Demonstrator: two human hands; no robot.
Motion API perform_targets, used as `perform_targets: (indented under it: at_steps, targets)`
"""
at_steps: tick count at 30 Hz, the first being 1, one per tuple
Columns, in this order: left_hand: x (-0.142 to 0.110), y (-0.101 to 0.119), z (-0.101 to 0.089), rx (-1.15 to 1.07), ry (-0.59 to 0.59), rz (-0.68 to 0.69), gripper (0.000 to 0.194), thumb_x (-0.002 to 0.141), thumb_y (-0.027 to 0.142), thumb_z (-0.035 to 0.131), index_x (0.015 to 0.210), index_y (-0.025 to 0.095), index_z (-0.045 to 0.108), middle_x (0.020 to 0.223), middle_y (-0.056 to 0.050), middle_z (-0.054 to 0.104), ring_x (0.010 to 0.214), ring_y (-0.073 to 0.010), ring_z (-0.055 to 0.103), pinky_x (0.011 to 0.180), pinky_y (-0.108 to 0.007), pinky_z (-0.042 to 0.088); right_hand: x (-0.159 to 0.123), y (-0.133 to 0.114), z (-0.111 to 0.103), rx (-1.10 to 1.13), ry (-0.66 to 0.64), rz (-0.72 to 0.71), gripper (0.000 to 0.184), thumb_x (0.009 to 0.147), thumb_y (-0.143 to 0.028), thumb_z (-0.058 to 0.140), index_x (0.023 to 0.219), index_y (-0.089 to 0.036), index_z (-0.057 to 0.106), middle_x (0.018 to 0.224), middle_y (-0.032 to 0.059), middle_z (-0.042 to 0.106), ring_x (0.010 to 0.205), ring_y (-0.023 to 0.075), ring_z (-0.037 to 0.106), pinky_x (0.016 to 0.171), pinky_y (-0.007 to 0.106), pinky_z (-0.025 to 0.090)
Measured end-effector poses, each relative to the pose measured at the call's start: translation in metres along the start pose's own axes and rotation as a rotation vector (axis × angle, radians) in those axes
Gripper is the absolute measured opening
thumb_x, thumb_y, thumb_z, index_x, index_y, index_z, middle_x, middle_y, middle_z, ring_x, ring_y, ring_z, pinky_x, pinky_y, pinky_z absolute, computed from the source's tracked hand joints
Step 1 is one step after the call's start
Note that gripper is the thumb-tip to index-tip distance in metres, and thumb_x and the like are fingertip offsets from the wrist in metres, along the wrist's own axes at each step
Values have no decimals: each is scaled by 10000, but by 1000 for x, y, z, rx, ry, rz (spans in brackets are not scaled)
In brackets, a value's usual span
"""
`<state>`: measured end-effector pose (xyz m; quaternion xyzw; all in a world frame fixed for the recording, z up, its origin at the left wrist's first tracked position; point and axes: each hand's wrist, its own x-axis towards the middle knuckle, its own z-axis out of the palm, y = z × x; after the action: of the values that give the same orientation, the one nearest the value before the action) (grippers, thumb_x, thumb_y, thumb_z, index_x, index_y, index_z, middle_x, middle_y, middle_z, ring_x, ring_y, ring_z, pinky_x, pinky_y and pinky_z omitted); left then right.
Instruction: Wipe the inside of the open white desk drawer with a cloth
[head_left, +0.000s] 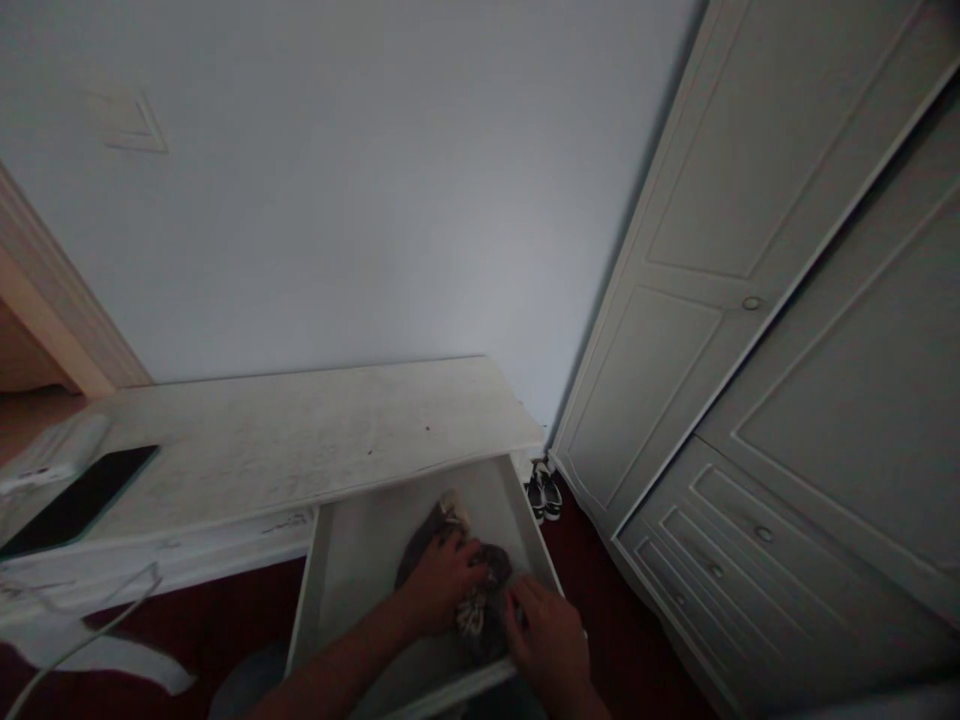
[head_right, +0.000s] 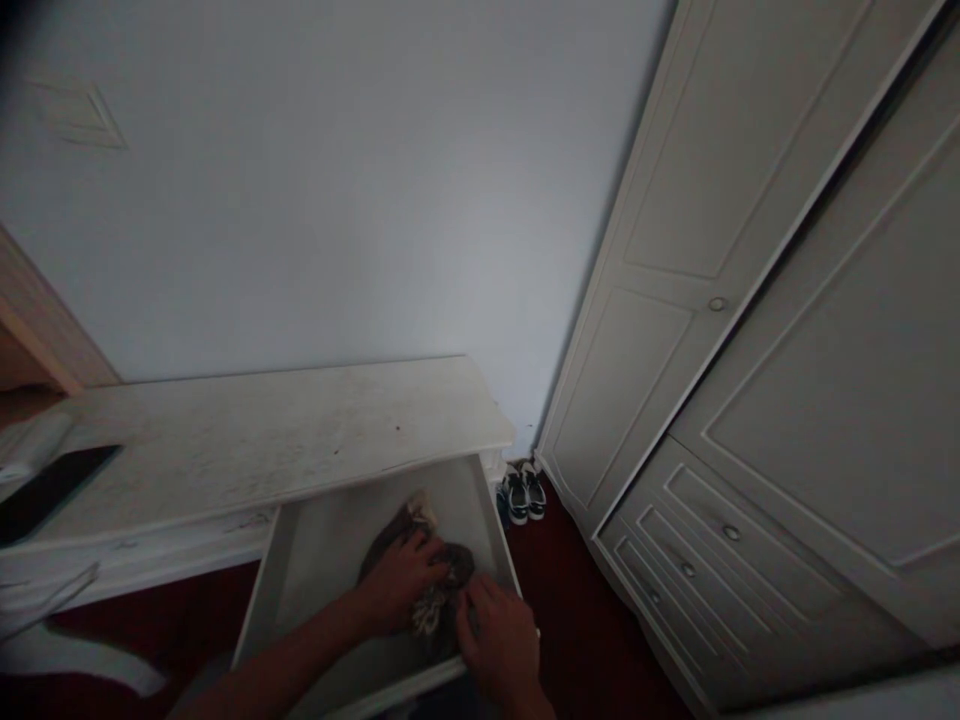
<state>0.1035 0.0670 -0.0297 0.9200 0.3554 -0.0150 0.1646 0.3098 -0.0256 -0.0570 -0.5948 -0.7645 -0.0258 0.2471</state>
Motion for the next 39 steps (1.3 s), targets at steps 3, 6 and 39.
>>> perform_targets:
  at_steps: [3,6,39]
  targets:
    - [32,-2,-15,-17,111,-38,422,883,425,642,1296,344,641,1492,-83,579,1389,-359,490,1142,-608,417,1,-3,-2,13,-1,50,206,1020,-210,487,876,-248,629,835,-5,714,726,143,668,673,289,333]
    - [48,-15,-31,-19,195,-134,350,894,366,626,1239,326,668,1478,-73,581,1397,-332,491,1154,-538,411,1,-5,-4,-2,-29,103,190,998,-198,512,856,-247,630,813,-10,708,712,144,665,664,288,325]
    - [38,-27,-34,-77,217,-136,352,876,438,657,1194,290,677,1385,-119,614,1339,-345,546,1160,-529,373,-5,6,1,-47,75,-46,253,1035,-219,464,836,-248,618,765,-13,696,660,136,675,643,258,385]
